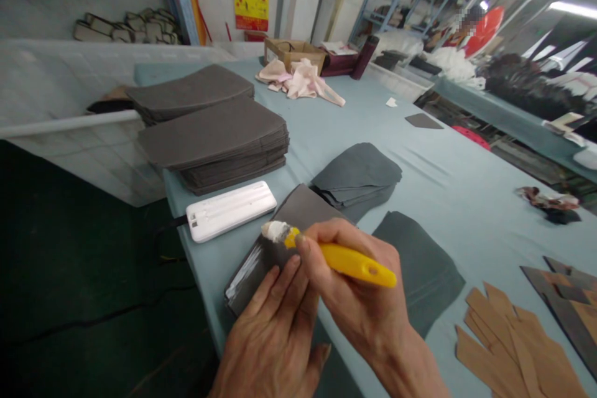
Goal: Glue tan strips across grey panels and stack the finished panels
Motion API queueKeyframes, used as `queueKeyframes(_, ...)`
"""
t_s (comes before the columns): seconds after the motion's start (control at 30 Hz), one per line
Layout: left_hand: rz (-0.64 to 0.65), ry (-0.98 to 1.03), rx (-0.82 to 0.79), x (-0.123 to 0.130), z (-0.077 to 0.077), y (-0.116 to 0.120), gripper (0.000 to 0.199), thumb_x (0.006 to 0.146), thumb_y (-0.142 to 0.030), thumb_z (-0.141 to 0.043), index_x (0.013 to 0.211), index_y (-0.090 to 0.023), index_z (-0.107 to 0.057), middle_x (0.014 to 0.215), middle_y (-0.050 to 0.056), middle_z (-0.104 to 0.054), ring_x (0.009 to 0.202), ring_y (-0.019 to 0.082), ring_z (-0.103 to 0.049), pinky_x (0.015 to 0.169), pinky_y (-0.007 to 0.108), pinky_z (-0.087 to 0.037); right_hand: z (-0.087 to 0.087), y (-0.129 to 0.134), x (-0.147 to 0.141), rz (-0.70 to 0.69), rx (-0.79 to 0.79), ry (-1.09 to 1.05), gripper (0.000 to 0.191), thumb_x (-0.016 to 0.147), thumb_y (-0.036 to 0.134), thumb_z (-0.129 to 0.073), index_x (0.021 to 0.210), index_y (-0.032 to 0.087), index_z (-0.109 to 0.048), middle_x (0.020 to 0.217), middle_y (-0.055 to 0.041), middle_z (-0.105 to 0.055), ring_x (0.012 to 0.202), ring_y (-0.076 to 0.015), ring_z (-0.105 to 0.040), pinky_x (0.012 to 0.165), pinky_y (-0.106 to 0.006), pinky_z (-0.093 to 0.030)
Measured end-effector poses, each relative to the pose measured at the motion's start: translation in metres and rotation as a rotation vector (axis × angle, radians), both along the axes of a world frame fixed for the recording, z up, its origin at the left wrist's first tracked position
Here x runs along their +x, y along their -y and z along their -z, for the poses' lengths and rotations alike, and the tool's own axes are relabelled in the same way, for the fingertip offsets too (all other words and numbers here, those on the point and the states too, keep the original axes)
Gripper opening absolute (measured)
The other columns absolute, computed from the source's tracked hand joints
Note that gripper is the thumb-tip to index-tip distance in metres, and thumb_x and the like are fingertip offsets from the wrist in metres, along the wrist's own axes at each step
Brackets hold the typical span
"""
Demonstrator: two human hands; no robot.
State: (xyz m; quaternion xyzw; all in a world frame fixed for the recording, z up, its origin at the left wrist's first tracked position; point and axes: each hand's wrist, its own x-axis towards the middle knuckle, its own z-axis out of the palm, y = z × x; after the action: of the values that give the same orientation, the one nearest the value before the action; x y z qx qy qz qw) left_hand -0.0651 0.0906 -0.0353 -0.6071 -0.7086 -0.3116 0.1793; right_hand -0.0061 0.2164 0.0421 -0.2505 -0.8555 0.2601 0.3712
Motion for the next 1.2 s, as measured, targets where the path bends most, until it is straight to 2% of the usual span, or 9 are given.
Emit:
queueKeyframes(0.13,-0.021,0.016,0.040,0.001,0.002,-0.003,0.048,0.110,-0.042,-0.040,0.130,-0.007,-0.067,0.130,0.010,-0.079,0.123,0.021,-0.071,0.111,0.034,-0.045,-0.003,0.003,-0.002,-0.133,0.057,0.074,0.019,0.090,0.018,-0.068,0.072,0.025,-0.067,0.061,0.0103,-0.068,0.048,-0.0048,-0.062,0.051,-0.011,-0.047)
queueKeyframes(0.3,-0.011,0.009,-0.014,0.001,0.003,-0.001,0.043,0.108,-0.042,-0.045,0.124,-0.011,-0.070,0.133,0.009,-0.077,0.127,0.021,-0.069,0.112,0.035,-0.044,-0.002,-0.012,-0.006,-0.013,0.157,0.067,0.016,0.091,0.023,-0.067,0.075,0.024,-0.069,0.064,0.0068,-0.071,0.047,-0.0076,-0.060,0.049,-0.017,-0.047)
queueKeyframes(0.37,-0.014,0.006,0.004,0.002,0.004,-0.001,0.043,0.108,-0.041,-0.045,0.124,-0.010,-0.070,0.133,0.009,-0.077,0.128,0.022,-0.068,0.111,0.036,-0.045,-0.006,-0.009,-0.002,-0.020,0.161,0.067,0.017,0.092,0.022,-0.067,0.075,0.025,-0.068,0.064,0.0080,-0.070,0.048,-0.0071,-0.062,0.050,-0.016,-0.048)
queueKeyframes(0.53,-0.004,0.016,0.053,0.003,0.008,-0.001,0.044,0.107,-0.040,-0.048,0.127,-0.007,-0.069,0.121,0.010,-0.081,0.118,0.022,-0.071,0.112,0.035,-0.045,-0.010,0.001,0.003,-0.213,0.131,0.137,0.018,0.092,0.017,-0.064,0.077,0.026,-0.065,0.066,0.0096,-0.070,0.053,-0.0063,-0.065,0.056,-0.014,-0.051)
queueKeyframes(0.73,0.001,-0.018,-0.014,-0.002,0.007,0.000,0.049,0.105,-0.049,-0.050,0.128,-0.010,-0.069,0.136,0.010,-0.076,0.128,0.021,-0.068,0.111,0.034,-0.045,0.005,-0.030,-0.009,-0.001,0.131,0.077,0.018,0.093,0.026,-0.067,0.075,0.023,-0.068,0.063,0.0043,-0.070,0.048,-0.0098,-0.061,0.048,-0.020,-0.047)
queueKeyframes(0.8,0.006,-0.021,-0.014,-0.003,0.007,0.000,0.049,0.105,-0.050,-0.051,0.128,-0.010,-0.070,0.135,0.009,-0.076,0.127,0.020,-0.068,0.111,0.033,-0.045,0.004,-0.032,-0.011,0.011,0.134,0.063,0.019,0.093,0.026,-0.067,0.074,0.023,-0.068,0.063,0.0041,-0.071,0.048,-0.0098,-0.061,0.047,-0.020,-0.045)
queueKeyframes(0.97,0.018,-0.011,-0.024,-0.001,0.011,0.002,0.051,0.102,-0.052,-0.057,0.129,-0.011,-0.070,0.136,0.009,-0.076,0.131,0.021,-0.066,0.114,0.033,-0.045,0.000,-0.027,-0.010,-0.106,0.140,0.114,0.017,0.094,0.024,-0.067,0.077,0.024,-0.069,0.066,0.0049,-0.072,0.051,-0.0090,-0.062,0.053,-0.019,-0.048)
queueKeyframes(1.07,0.042,-0.053,-0.073,-0.003,0.011,0.004,0.053,0.104,-0.050,-0.053,0.135,-0.008,-0.067,0.142,0.013,-0.072,0.132,0.023,-0.066,0.112,0.036,-0.047,0.006,-0.042,-0.013,-0.013,0.147,0.114,0.018,0.094,0.031,-0.067,0.079,0.023,-0.071,0.069,0.0024,-0.073,0.053,-0.0114,-0.063,0.057,-0.022,-0.051)
queueKeyframes(1.2,0.058,-0.080,-0.079,-0.005,0.008,0.005,0.052,0.107,-0.047,-0.047,0.136,-0.007,-0.065,0.141,0.013,-0.073,0.130,0.024,-0.068,0.110,0.037,-0.049,0.012,-0.064,-0.019,0.079,0.115,0.073,0.024,0.094,0.039,-0.067,0.078,0.023,-0.073,0.066,0.0005,-0.072,0.052,-0.0132,-0.060,0.054,-0.025,-0.048)
